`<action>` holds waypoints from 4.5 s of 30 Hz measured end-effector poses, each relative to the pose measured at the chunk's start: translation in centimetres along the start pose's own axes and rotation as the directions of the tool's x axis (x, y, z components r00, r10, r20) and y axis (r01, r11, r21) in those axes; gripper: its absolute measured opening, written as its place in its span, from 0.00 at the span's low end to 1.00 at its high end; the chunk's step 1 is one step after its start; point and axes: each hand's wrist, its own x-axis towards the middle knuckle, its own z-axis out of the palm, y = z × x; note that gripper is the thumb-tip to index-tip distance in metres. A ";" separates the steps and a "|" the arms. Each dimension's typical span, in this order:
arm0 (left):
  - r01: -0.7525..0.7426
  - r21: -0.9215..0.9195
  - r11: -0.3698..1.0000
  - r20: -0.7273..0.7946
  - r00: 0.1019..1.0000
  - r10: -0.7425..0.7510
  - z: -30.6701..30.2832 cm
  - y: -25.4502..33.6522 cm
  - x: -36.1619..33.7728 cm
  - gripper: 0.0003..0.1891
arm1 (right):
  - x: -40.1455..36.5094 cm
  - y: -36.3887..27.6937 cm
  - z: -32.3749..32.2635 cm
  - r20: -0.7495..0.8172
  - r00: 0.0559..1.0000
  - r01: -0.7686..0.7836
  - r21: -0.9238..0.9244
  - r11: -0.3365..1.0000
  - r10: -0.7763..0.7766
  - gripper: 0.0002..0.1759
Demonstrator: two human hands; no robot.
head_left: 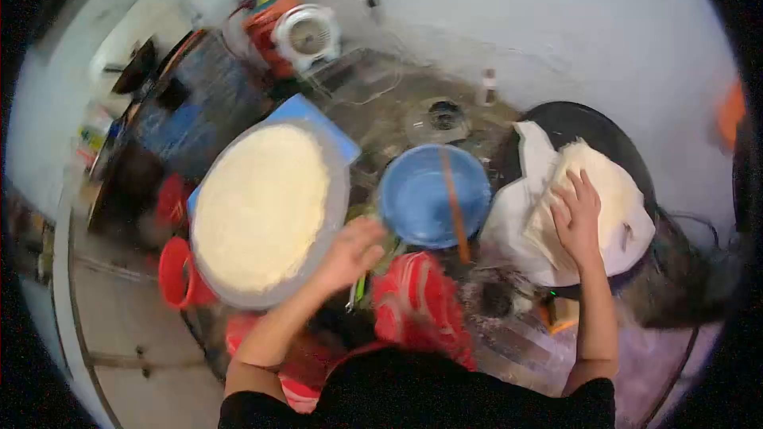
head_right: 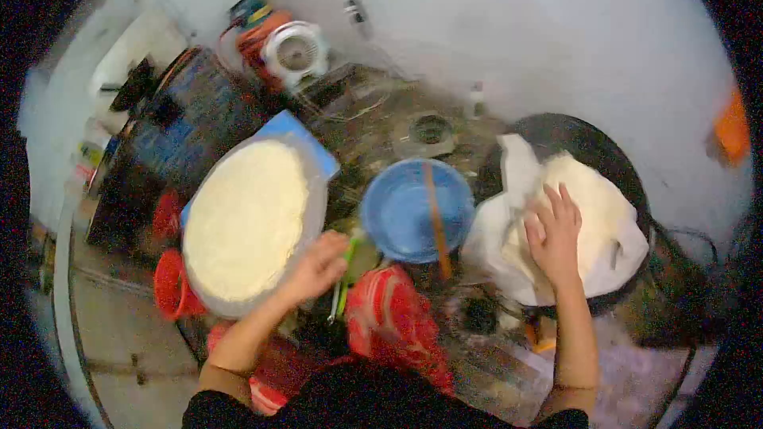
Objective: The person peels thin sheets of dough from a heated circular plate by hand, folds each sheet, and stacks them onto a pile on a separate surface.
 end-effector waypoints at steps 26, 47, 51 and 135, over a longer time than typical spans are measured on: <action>-0.256 -0.951 -0.171 0.155 0.082 -0.985 -11.9 -14.3 -25.4 0.15 | -2.3 -48.7 25.2 0.397 0.349 0.451 0.723 0.523 -0.849 0.23; -0.284 -0.948 0.146 -0.134 -0.060 -0.989 -11.5 -14.9 -26.0 0.11 | -0.6 -52.2 28.1 0.445 0.386 0.194 0.817 0.542 -0.808 0.15; 0.292 -0.855 0.430 -0.445 0.015 -0.895 -10.2 -15.0 -26.3 0.09 | -0.4 -52.4 28.2 0.482 0.500 0.156 0.767 0.623 -0.719 0.11; 0.560 -0.569 0.602 -0.173 0.634 -0.754 -13.1 -7.4 -31.7 0.10 | 9.4 -40.1 16.6 0.849 0.370 -0.908 0.416 0.047 -0.378 0.18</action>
